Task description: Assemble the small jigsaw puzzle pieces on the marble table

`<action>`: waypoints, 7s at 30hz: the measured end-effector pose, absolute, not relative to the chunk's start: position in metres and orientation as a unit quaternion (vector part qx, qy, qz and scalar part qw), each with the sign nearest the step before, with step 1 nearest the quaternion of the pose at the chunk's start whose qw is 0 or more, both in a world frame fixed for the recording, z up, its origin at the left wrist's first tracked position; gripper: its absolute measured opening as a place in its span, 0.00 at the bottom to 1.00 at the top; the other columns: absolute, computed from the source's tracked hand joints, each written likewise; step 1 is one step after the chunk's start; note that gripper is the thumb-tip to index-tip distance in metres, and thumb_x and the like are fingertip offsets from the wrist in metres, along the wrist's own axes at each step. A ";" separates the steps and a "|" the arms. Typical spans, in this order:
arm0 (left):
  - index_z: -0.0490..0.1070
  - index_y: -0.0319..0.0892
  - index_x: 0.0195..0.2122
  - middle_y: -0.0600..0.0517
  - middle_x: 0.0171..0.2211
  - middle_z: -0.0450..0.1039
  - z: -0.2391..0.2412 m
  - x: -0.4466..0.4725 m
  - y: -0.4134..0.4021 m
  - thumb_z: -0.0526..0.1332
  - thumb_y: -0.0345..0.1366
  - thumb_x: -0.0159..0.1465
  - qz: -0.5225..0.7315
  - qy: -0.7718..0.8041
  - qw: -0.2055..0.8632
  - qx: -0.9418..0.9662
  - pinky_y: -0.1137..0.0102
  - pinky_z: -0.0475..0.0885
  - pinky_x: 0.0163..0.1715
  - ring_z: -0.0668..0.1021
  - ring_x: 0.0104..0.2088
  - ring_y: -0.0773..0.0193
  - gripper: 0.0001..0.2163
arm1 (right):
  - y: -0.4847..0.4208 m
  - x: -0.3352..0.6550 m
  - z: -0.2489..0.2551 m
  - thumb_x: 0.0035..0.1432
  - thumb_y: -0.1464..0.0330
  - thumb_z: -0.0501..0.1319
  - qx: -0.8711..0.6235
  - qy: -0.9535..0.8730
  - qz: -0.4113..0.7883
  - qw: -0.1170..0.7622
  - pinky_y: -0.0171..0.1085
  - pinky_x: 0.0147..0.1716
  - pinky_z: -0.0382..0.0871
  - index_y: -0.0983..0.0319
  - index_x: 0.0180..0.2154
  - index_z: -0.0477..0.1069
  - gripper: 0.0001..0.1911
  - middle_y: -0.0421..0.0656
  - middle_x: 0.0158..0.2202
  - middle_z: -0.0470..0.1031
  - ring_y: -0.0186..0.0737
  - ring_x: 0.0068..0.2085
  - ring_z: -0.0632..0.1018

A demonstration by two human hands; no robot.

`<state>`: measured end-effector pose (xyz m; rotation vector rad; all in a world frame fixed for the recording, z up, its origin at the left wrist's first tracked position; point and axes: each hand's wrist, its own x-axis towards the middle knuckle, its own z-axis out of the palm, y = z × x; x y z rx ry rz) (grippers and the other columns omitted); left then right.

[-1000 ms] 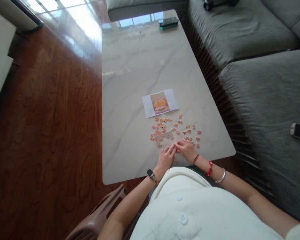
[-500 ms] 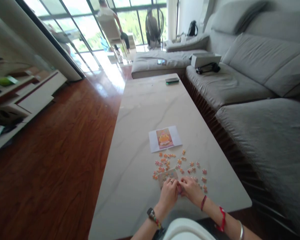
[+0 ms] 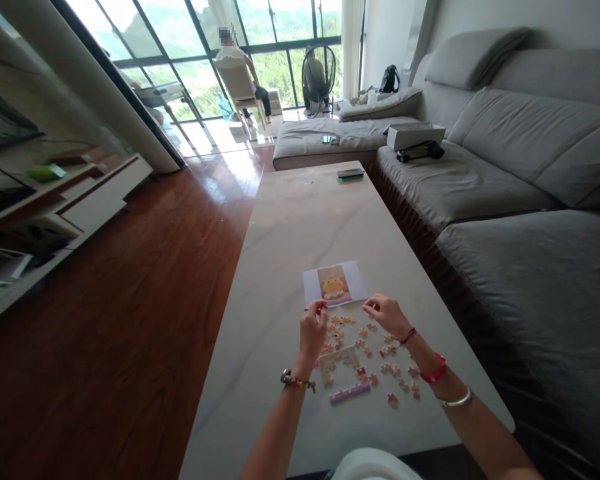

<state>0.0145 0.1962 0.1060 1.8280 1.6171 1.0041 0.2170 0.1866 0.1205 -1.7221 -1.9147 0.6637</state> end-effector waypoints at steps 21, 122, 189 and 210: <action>0.53 0.44 0.54 0.48 0.35 0.68 0.047 0.030 0.054 0.46 0.32 0.60 -0.045 0.431 0.225 0.873 0.74 0.66 0.30 0.71 0.34 0.66 0.19 | 0.086 0.193 0.042 0.53 0.71 0.53 -0.627 -0.716 0.299 0.071 0.32 0.37 0.62 0.63 0.34 0.68 0.07 0.44 0.36 0.66 0.33 0.37 0.69; 0.55 0.48 0.53 0.50 0.52 0.60 0.054 0.018 0.062 0.47 0.30 0.61 0.016 0.374 0.214 0.902 0.67 0.57 0.48 0.59 0.55 0.64 0.18 | 0.094 0.244 0.043 0.49 0.75 0.52 -0.691 -0.626 0.216 0.290 0.35 0.35 0.65 0.62 0.28 0.69 0.08 0.44 0.32 0.68 0.36 0.33 0.70; 0.56 0.44 0.53 0.48 0.52 0.60 0.029 0.035 0.054 0.47 0.31 0.60 0.041 0.463 0.109 0.878 0.64 0.60 0.46 0.60 0.53 0.59 0.19 | 0.090 0.183 0.038 0.53 0.71 0.54 -0.654 -0.699 0.276 0.093 0.32 0.33 0.62 0.63 0.28 0.69 0.07 0.44 0.30 0.70 0.34 0.32 0.70; 0.54 0.46 0.54 0.50 0.53 0.59 0.040 0.036 0.064 0.47 0.30 0.60 0.034 0.458 0.127 0.879 0.63 0.59 0.47 0.59 0.54 0.60 0.20 | 0.066 0.193 0.036 0.54 0.70 0.52 -0.638 -0.724 0.221 0.139 0.38 0.39 0.62 0.61 0.36 0.68 0.08 0.46 0.37 0.67 0.39 0.41 0.67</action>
